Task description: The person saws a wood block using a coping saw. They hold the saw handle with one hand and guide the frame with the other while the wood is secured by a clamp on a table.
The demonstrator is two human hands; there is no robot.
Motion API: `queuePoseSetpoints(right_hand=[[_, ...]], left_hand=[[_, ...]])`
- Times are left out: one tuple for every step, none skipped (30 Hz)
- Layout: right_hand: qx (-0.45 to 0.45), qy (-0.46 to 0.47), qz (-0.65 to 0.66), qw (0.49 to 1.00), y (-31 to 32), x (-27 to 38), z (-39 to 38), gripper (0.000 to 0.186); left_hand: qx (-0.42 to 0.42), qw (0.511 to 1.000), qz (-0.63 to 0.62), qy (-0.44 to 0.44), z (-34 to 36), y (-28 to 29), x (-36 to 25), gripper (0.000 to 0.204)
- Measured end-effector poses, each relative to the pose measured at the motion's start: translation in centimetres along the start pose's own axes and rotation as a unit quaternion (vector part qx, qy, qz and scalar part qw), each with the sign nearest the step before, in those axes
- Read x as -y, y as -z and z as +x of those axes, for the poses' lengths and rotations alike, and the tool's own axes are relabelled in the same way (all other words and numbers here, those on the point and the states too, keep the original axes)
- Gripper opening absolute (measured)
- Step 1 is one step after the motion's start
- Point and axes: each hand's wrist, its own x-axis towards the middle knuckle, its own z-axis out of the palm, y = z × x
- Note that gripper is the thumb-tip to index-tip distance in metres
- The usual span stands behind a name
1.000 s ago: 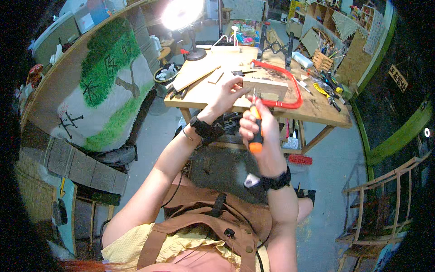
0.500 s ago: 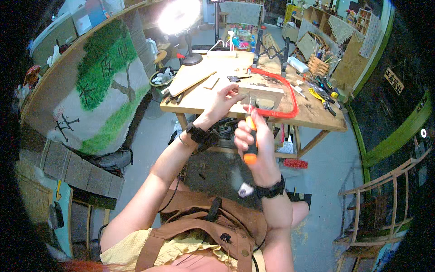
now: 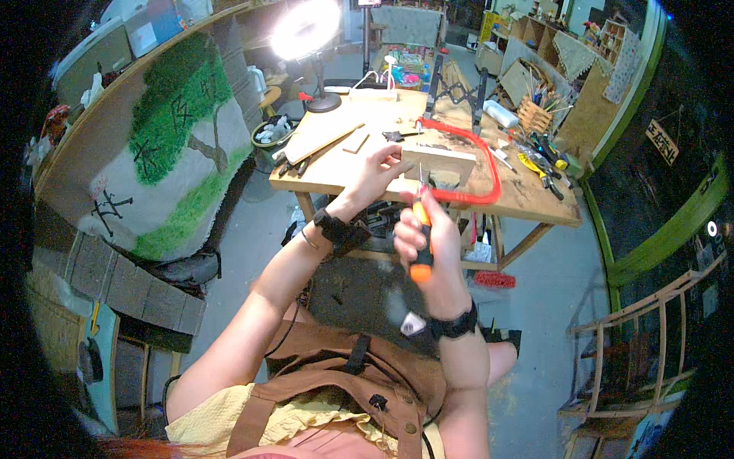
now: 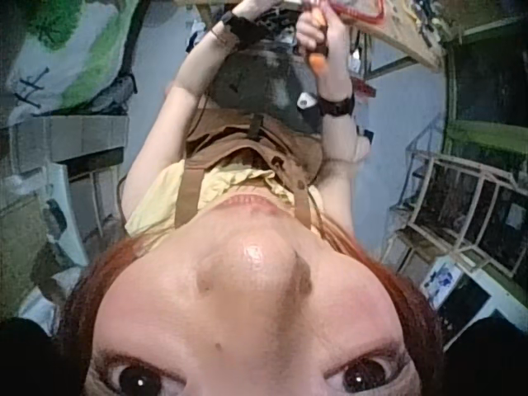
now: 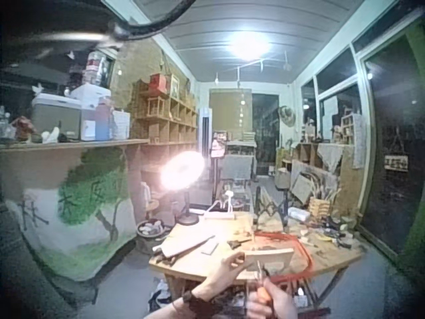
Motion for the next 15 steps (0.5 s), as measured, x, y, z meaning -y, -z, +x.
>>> queuePoseSetpoints(right_hand=[[-0.012,0.009,-0.003,1.0,0.0,0.4,0.9,0.031],[-0.041,0.018,0.01,0.999,-0.3,0.7,1.6,0.031],[-0.062,0.031,0.002,0.998,-0.6,0.7,2.0,0.031],[-0.051,0.029,0.007,0.998,-0.3,0.7,1.9,0.03],[-0.039,0.027,0.011,0.999,0.3,0.6,1.4,0.03],[-0.015,0.013,-0.003,1.0,0.1,0.4,0.3,0.029],[0.002,0.003,0.009,1.0,0.4,-0.2,-0.3,0.028],[0.0,-0.003,0.009,1.0,0.1,-0.1,0.0,0.028],[-0.014,-0.007,0.018,1.0,0.3,-0.1,-0.2,0.027],[-0.033,0.008,0.009,0.999,0.1,0.4,0.6,0.027],[-0.022,0.002,0.047,0.999,0.0,1.0,1.5,0.027],[-0.036,0.002,0.062,0.997,-0.6,1.2,1.8,0.027],[-0.051,0.001,0.077,0.996,-0.9,1.3,1.8,0.027],[-0.044,0.006,0.065,0.997,-0.3,1.0,1.5,0.027],[-0.013,-0.011,0.07,0.997,0.0,0.7,0.8,0.028]], left_hand=[[-0.006,1.0,0.008,-0.001,-0.1,-0.2,-0.2,0.028],[0.012,1.0,0.016,0.0,0.0,-0.3,-0.3,0.029],[0.019,0.999,-0.01,0.047,0.0,-0.1,-1.1,0.028],[0.015,0.999,0.0,0.035,0.0,-0.2,-0.9,0.028],[0.012,1.0,0.009,0.022,-0.1,-0.5,-0.5,0.028],[-0.004,0.996,0.021,0.083,-0.2,-0.4,-0.7,0.026],[0.007,0.999,0.018,0.032,-0.1,-0.2,-0.3,0.026],[-0.007,1.0,0.022,0.01,0.1,0.0,0.2,0.026],[-0.01,1.0,0.023,-0.001,-0.4,-0.3,-0.1,0.026],[-0.007,0.999,0.013,0.038,-0.6,-0.4,-1.2,0.026],[-0.015,0.999,0.012,-0.033,-0.2,-0.6,-0.6,0.025],[-0.004,1.0,0.019,-0.024,0.0,-0.3,-0.8,0.025],[0.006,0.999,0.027,-0.016,0.1,-0.2,-1.1,0.025],[0.006,1.0,0.017,0.008,-0.1,-0.4,-0.2,0.025],[0.003,1.0,0.018,0.004,-0.1,-0.1,-0.1,0.025]])
